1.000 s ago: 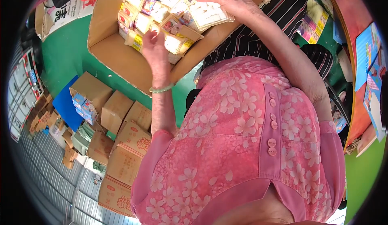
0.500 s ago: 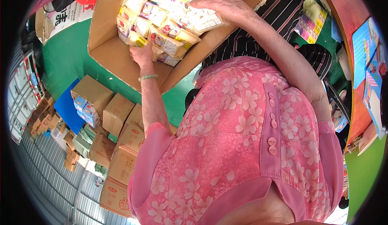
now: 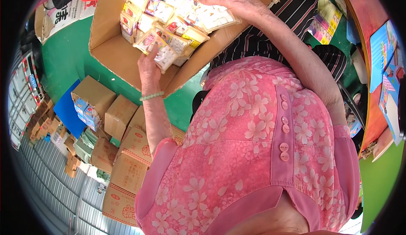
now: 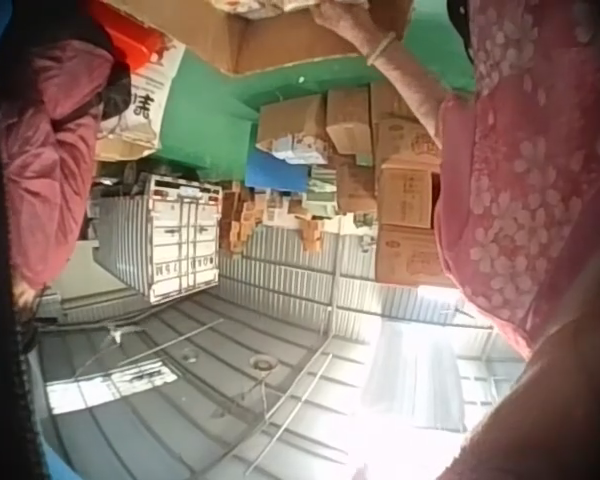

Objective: Folding cardboard boxes and filling them with small packaged items at a production workbench.

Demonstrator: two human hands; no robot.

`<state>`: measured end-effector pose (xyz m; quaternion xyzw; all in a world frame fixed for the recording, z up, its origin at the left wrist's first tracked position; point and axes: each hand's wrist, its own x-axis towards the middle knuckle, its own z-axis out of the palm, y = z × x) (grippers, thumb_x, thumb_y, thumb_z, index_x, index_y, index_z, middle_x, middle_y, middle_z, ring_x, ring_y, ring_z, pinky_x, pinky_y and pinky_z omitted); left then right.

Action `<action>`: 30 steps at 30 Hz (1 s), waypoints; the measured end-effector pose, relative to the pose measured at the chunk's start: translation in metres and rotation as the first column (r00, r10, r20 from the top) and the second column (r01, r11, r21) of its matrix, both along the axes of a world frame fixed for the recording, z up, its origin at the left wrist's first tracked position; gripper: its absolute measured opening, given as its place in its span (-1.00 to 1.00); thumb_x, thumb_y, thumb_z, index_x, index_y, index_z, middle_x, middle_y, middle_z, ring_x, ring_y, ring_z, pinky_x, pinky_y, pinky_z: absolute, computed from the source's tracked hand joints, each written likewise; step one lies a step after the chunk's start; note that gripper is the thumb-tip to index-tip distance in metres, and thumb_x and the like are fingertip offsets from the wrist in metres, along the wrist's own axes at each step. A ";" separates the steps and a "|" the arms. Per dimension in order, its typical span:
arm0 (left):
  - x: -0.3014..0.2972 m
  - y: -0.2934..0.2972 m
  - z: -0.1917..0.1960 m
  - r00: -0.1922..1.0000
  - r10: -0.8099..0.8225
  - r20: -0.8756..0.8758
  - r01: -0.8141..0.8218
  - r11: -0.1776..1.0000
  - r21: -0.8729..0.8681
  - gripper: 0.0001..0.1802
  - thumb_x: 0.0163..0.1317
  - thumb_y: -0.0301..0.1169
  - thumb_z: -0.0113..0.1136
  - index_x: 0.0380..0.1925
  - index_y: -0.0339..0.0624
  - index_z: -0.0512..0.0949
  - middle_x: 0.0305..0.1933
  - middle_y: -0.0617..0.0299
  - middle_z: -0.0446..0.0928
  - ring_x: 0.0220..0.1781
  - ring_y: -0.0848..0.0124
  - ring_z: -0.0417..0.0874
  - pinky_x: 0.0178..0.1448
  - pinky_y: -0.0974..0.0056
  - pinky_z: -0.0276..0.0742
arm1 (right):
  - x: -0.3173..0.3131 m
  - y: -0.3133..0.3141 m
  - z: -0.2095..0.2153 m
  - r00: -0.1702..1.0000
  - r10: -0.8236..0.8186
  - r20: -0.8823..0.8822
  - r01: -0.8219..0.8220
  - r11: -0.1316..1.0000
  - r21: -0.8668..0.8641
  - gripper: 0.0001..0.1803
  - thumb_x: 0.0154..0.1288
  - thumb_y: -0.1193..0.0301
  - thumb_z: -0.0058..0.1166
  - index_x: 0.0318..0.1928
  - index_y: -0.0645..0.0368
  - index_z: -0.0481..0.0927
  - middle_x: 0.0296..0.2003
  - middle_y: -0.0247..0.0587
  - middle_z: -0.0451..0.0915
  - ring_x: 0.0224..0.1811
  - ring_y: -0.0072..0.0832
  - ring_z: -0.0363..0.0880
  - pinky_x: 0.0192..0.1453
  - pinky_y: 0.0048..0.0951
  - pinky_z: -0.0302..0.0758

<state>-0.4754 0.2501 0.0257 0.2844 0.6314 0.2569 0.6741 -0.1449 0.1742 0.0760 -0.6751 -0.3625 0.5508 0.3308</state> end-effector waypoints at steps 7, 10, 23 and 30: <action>0.002 -0.008 -0.035 0.995 0.104 0.003 -0.102 0.984 -0.143 -0.52 0.25 -0.59 0.20 0.15 -0.49 0.34 0.07 -0.05 0.52 -0.01 0.14 0.65 0.05 0.06 0.65 | -0.015 -0.021 0.047 0.998 -0.012 0.065 -0.001 0.983 0.184 0.23 0.15 -0.10 0.26 0.50 0.28 -0.25 0.50 0.16 -0.20 0.57 -0.07 -0.26 0.58 -0.26 -0.14; 0.018 -0.004 -0.041 0.997 0.070 -0.044 -0.075 0.991 -0.111 -0.53 0.25 -0.58 0.20 0.14 -0.49 0.33 0.05 -0.06 0.52 -0.03 0.14 0.66 0.01 0.07 0.67 | -0.002 0.004 0.012 0.999 0.020 0.026 -0.020 1.000 -0.018 0.23 0.16 -0.11 0.24 0.50 0.27 -0.27 0.51 0.14 -0.24 0.57 -0.08 -0.28 0.59 -0.27 -0.14; 0.037 -0.014 -0.046 0.997 -0.071 -0.025 0.070 0.996 -0.059 -0.61 0.24 -0.49 0.25 0.04 -0.45 0.46 -0.01 0.05 0.56 0.00 0.21 0.64 0.11 0.14 0.60 | -0.008 -0.001 0.006 0.935 -0.063 -0.349 0.134 0.974 0.183 -0.23 0.09 0.16 0.36 0.20 0.35 0.37 0.04 -0.09 0.57 0.08 -0.42 0.54 0.18 -0.45 0.43; 0.040 -0.013 -0.049 0.965 -0.124 0.230 0.142 0.988 -0.066 -0.49 0.27 -0.51 0.20 0.21 -0.37 0.34 0.16 0.06 0.50 0.14 0.21 0.57 0.24 0.10 0.54 | -0.006 -0.001 0.010 0.824 -0.067 -0.563 0.188 0.969 0.160 -0.24 0.18 0.30 0.32 0.32 0.28 0.28 0.09 -0.15 0.54 0.13 -0.47 0.52 0.26 -0.43 0.41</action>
